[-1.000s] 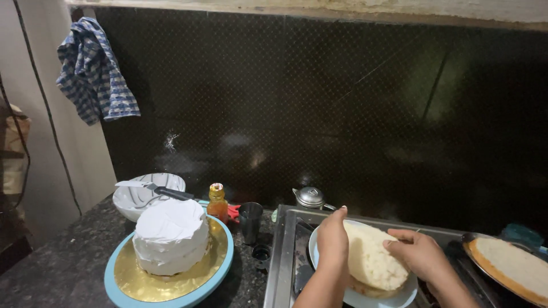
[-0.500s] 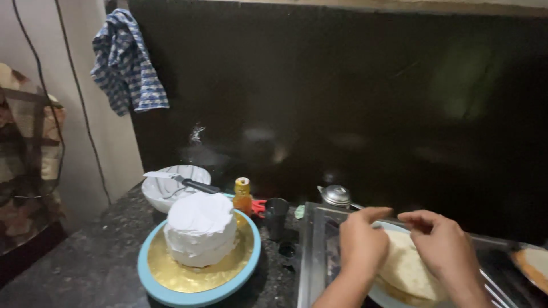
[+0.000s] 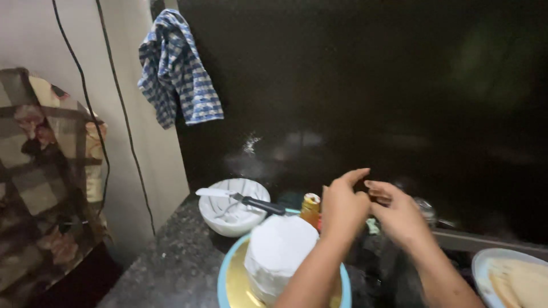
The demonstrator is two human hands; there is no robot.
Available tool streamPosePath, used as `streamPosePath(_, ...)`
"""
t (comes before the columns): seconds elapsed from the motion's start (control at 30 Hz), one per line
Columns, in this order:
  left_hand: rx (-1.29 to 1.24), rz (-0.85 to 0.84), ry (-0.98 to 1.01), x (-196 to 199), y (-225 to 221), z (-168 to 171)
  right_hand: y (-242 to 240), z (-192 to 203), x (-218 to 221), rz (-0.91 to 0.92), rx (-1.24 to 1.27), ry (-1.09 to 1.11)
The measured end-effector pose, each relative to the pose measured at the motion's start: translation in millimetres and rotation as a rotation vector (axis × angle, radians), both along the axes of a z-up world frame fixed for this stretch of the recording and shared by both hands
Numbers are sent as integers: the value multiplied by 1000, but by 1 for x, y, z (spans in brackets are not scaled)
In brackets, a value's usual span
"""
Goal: Applying frosting and layering a cake on a rotating stand.
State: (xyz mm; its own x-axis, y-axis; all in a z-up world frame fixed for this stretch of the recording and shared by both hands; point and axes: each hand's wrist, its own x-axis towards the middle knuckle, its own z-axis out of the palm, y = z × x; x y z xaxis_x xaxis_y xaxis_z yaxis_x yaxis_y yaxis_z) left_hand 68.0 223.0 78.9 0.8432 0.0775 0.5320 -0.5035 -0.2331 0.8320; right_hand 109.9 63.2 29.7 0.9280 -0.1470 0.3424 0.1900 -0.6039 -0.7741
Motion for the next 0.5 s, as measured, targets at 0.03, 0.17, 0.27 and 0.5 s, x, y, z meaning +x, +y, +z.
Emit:
streamPosePath(0.03, 10, -5, 60, 10, 20, 3, 11, -10, 23, 114, 115, -55)
streamPosePath(0.17, 25, 13, 146, 76, 76, -15, 75, -15, 63, 10, -34, 26)
streamPosePath(0.27, 115, 64, 200, 101, 103, -21, 108, -24, 85, -72, -221, 176)
streamPosePath(0.5, 122, 17, 296, 123, 128, -34, 110, -79, 149, -112, -437, 390)
